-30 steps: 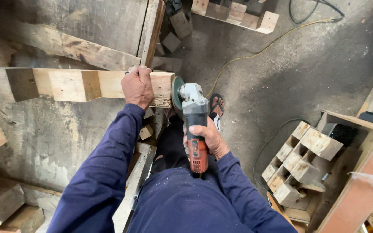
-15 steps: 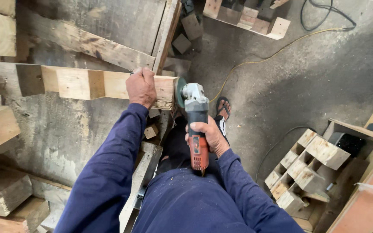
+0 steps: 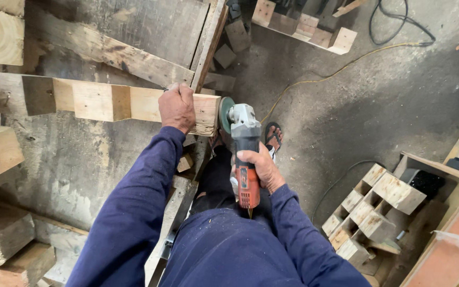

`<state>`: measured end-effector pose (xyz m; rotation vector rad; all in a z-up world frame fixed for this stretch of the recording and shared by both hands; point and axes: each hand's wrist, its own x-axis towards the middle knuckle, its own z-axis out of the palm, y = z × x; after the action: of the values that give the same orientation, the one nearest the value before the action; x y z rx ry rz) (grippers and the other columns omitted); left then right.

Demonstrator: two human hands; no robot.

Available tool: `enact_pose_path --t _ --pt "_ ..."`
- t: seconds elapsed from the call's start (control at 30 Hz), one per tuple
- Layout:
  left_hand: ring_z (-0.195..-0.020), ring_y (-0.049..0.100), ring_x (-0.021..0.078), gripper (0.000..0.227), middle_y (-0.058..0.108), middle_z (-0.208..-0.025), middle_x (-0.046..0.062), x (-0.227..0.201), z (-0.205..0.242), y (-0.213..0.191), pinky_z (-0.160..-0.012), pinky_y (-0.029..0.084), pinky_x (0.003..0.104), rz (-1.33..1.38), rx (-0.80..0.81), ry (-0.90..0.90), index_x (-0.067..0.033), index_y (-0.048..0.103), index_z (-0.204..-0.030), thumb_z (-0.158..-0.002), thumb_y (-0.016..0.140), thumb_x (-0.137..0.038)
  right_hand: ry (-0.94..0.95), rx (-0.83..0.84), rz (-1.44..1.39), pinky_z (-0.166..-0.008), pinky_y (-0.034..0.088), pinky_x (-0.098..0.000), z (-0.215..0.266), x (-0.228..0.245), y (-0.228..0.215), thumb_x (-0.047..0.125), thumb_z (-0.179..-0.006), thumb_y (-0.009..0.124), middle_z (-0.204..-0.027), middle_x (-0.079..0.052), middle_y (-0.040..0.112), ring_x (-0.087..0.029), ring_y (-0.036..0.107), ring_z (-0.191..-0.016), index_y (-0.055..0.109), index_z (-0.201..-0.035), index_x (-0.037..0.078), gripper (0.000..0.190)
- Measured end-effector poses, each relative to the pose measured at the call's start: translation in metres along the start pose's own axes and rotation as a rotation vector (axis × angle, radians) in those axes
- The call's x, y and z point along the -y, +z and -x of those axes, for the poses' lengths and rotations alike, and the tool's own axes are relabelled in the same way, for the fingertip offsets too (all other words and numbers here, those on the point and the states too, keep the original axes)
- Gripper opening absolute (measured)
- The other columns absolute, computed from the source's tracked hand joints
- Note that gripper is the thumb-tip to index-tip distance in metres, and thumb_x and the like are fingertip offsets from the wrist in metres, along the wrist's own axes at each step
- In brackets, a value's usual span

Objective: The person uses an angle grinder with a sanding disc to smooth the edges and surfaces of a wooden pallet slat. They hold the slat with one hand and operate the tool with the other, moving along the length of the wood and flipping it to treat different sides.

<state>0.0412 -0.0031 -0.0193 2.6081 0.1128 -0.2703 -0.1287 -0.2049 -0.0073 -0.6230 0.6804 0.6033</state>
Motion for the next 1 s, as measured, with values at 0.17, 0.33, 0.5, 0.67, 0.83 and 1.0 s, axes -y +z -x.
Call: enact_pose_path --t 0.17,0.33,0.5,0.67,0.83,1.0 --pt "-0.086 0.063 0.0490 0.042 0.066 -0.090 0.028 0.000 0.004 -0.003 -0.081 0.049 0.053 0.008 0.014 -0.002 0.0015 0.066 -0.086 -0.102 0.045 -0.030 0.024 0.053 -0.087 -0.057 0.060 -0.0422 0.001 -0.009 -0.001 0.024 -0.081 0.070 -0.084 -0.015 0.066 -0.026 0.069 -0.066 0.057 -0.106 -0.002 0.038" --pt "-0.087 0.063 0.0485 0.041 0.066 -0.091 0.029 -0.005 0.000 -0.005 -0.082 0.050 0.053 0.006 0.011 -0.013 0.0018 0.067 -0.088 -0.102 0.046 -0.031 0.094 -0.026 -0.058 -0.057 0.060 -0.0414 -0.008 -0.010 -0.009 0.023 -0.079 0.070 -0.085 -0.012 0.066 -0.024 0.069 -0.066 0.056 -0.108 0.003 0.038" --pt "-0.088 0.063 0.0481 0.040 0.066 -0.091 0.028 -0.001 0.004 -0.003 -0.082 0.050 0.053 0.016 0.000 0.014 0.0020 0.067 -0.089 -0.102 0.047 -0.030 0.072 0.063 -0.126 -0.060 0.061 -0.0413 -0.011 -0.011 -0.017 0.024 -0.079 0.071 -0.088 -0.014 0.067 -0.025 0.071 -0.069 0.058 -0.109 0.000 0.041" --pt "-0.087 0.063 0.0486 0.039 0.066 -0.091 0.028 0.002 0.002 -0.002 -0.081 0.049 0.053 0.009 -0.004 0.007 0.0022 0.067 -0.089 -0.102 0.048 -0.030 0.115 0.022 -0.109 -0.059 0.060 -0.0391 -0.006 -0.015 -0.012 0.027 -0.078 0.070 -0.087 -0.013 0.067 -0.024 0.070 -0.067 0.058 -0.110 0.003 0.041" --pt "-0.087 0.063 0.0487 0.040 0.066 -0.090 0.028 -0.001 -0.002 0.000 -0.082 0.050 0.054 0.009 -0.012 0.020 0.0023 0.066 -0.088 -0.103 0.046 -0.029 0.071 0.038 -0.096 -0.058 0.059 -0.0395 -0.005 -0.013 -0.014 0.025 -0.078 0.070 -0.087 -0.012 0.066 -0.024 0.069 -0.067 0.056 -0.109 0.002 0.041" --pt "-0.085 0.062 0.0489 0.043 0.066 -0.086 0.028 0.003 0.007 -0.001 -0.080 0.049 0.054 0.040 0.010 -0.023 0.0026 0.065 -0.086 -0.103 0.045 -0.031 0.009 0.109 -0.091 -0.062 0.060 -0.0395 0.002 -0.016 -0.006 0.025 -0.080 0.070 -0.088 -0.014 0.067 -0.024 0.070 -0.070 0.059 -0.108 -0.002 0.040"
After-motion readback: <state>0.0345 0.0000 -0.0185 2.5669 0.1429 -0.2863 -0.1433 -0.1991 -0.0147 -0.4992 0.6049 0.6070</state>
